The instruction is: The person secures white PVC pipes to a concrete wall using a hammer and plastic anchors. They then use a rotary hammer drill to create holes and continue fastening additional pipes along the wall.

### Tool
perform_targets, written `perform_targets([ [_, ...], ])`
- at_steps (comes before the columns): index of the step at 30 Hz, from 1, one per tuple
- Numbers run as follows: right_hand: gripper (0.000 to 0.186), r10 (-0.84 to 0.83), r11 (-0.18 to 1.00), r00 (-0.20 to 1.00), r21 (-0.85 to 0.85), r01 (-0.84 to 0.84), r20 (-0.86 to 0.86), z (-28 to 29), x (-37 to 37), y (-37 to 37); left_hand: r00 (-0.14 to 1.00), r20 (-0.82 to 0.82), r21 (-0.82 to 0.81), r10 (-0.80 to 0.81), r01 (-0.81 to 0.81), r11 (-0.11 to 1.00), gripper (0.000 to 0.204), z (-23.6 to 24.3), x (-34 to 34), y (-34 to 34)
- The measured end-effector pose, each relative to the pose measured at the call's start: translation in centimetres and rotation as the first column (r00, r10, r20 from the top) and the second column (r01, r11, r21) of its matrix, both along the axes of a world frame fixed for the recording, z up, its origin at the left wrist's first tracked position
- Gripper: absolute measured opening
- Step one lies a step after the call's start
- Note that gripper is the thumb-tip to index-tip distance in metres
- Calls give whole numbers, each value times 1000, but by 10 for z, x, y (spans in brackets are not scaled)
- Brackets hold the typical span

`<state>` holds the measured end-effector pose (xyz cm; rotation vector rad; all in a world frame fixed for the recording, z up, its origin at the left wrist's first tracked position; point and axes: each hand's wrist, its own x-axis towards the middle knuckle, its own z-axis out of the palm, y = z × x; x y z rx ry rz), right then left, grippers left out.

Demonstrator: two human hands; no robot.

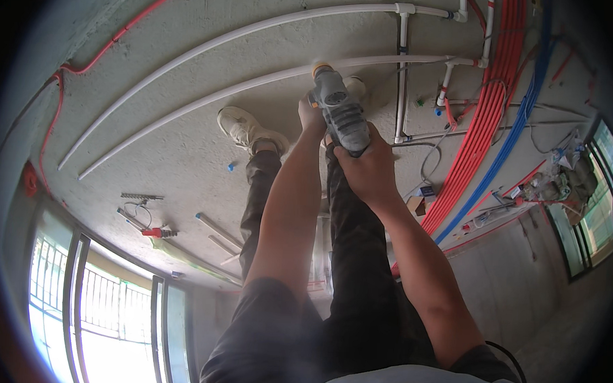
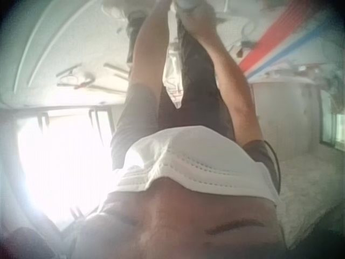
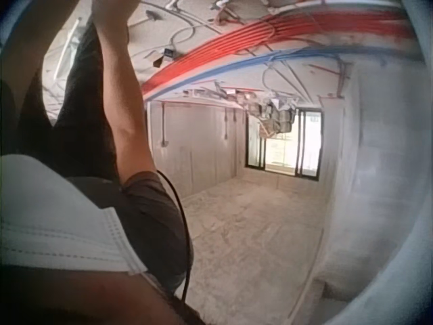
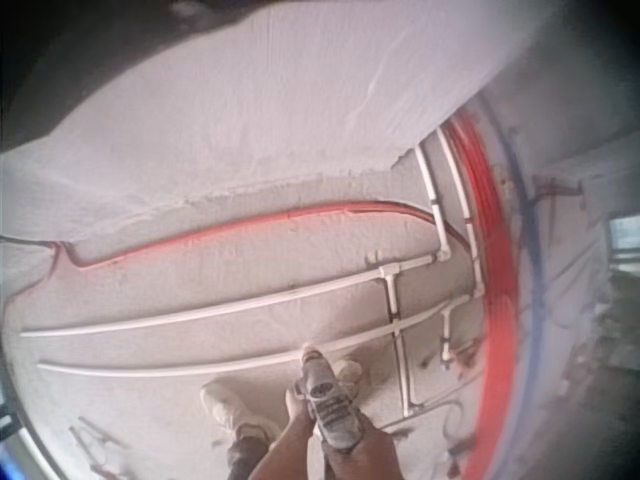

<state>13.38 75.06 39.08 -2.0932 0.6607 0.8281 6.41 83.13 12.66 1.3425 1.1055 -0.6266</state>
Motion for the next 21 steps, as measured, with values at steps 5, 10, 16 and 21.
perform_targets([
  [5,39,74,997,997,-30,-75,-35,-1,5,10,993,83,-8,83,-82,997,32,-19,-11,2],
  [10,40,101,994,995,-42,-101,-1,-7,-1,17,998,46,-15,52,-52,999,30,-11,-3,6],
  [16,40,121,992,992,-26,-122,-24,-11,-2,22,992,127,28,-26,22,999,31,-15,-7,13],
  [21,39,107,993,993,-41,-109,-40,-14,9,19,999,33,96,-24,21,995,31,-17,3,7],
])
